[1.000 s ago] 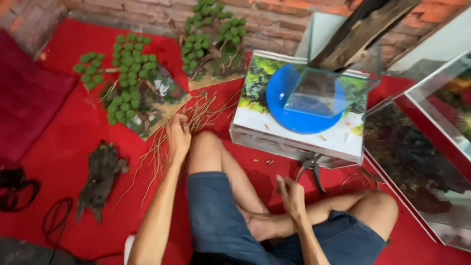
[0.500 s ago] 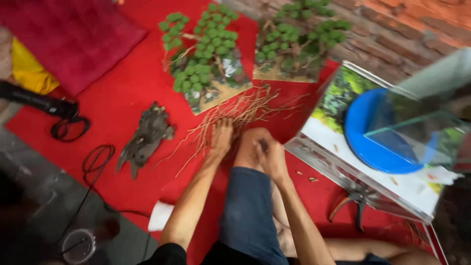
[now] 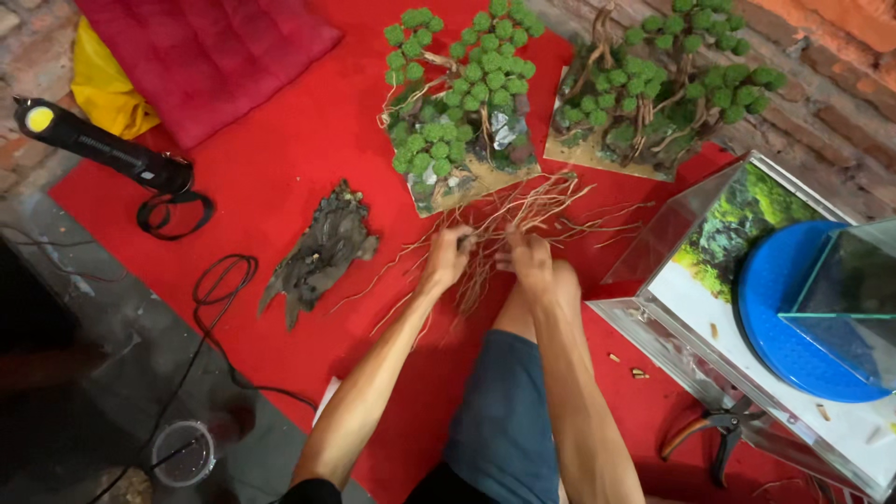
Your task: The person sits on a red mat and assembles a small aquascape by attaching a piece of driftwood to a larger branch using a white adhesive. They then gather and arrange thin twigs on the floor before placing them into the glass tank.
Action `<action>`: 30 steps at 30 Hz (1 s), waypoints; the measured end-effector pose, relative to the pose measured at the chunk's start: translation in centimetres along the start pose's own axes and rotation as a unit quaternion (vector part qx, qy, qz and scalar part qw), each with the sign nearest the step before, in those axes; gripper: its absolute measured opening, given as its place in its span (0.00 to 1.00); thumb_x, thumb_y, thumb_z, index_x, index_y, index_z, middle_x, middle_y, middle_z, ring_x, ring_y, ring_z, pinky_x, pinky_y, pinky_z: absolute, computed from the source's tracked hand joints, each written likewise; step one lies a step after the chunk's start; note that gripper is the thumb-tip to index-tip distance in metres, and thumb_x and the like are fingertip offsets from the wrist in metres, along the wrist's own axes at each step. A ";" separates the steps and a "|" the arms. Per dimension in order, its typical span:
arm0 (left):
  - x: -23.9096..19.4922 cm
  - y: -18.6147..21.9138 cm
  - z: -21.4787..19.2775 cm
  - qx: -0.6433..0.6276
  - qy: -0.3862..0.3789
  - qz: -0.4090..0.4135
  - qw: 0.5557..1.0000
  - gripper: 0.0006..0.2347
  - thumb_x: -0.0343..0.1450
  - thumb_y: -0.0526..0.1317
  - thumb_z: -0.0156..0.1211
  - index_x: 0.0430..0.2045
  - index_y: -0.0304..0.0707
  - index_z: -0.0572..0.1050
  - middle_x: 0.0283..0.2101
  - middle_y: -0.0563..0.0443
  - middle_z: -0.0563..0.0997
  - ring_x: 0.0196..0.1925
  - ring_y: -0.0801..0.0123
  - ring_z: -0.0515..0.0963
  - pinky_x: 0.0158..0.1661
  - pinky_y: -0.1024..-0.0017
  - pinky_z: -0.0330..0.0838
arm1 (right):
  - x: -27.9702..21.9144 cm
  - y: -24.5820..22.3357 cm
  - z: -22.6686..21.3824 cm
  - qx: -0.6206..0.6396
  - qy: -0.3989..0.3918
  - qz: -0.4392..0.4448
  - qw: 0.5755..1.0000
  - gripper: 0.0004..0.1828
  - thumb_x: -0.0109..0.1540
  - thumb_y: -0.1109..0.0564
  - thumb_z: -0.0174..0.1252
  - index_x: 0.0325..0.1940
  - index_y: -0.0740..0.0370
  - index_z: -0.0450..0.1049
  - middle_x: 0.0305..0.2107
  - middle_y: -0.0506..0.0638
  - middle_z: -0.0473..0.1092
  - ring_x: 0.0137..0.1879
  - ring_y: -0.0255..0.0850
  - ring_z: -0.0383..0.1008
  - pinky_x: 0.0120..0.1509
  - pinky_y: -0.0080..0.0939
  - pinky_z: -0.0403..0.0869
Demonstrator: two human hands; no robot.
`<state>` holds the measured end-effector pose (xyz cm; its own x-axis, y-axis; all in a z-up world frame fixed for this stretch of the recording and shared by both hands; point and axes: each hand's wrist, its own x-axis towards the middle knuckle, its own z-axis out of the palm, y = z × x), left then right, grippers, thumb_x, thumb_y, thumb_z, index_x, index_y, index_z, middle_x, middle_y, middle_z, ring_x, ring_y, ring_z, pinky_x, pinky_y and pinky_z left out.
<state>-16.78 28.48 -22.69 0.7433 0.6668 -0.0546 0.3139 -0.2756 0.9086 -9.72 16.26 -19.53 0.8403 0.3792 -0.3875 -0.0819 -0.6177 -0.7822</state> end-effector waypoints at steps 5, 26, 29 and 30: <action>-1.6 0.6 -0.6 -0.034 -0.021 0.007 0.999 0.06 0.72 0.31 0.65 0.36 0.43 0.86 0.26 0.48 0.86 0.23 0.69 0.85 0.31 0.69 0.79 | 2.7 -0.2 0.4 0.295 -0.031 0.142 0.944 0.36 0.63 0.37 0.68 0.56 0.71 0.68 0.30 0.61 0.77 0.29 0.45 0.81 0.31 0.47 0.82; -0.1 -3.1 -4.6 0.173 0.118 -0.036 0.977 0.08 0.73 0.34 0.60 0.45 0.37 0.78 0.51 0.28 0.79 0.59 0.31 0.77 0.59 0.41 0.71 | 4.4 9.2 9.9 -0.516 0.555 -0.325 0.566 0.37 0.72 0.35 0.43 0.54 0.70 0.83 0.42 0.75 0.78 0.40 0.52 0.80 0.50 0.42 0.79; 0.1 -4.7 -3.5 0.254 0.063 -0.085 0.961 0.18 0.77 0.49 0.59 0.56 0.35 0.73 0.63 0.24 0.74 0.68 0.27 0.71 0.64 0.34 0.66 | 4.6 8.7 10.1 -0.479 0.562 -0.319 0.594 0.41 0.69 0.30 0.48 0.56 0.72 0.82 0.38 0.75 0.77 0.39 0.54 0.81 0.49 0.45 0.80; 0.0 -5.2 -3.2 0.289 0.024 -0.099 0.952 0.24 0.77 0.55 0.57 0.59 0.32 0.72 0.63 0.25 0.74 0.67 0.30 0.73 0.63 0.36 0.69 | 4.7 8.4 10.3 -0.457 0.570 -0.299 0.614 0.45 0.67 0.26 0.49 0.60 0.72 0.80 0.35 0.74 0.77 0.37 0.52 0.80 0.46 0.44 0.81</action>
<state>-20.32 32.16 -26.13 0.6123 0.7720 -0.1706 0.7283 -0.4667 0.5018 -11.99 19.97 -32.97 0.4457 0.3186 0.8366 0.3207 -0.9293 0.1831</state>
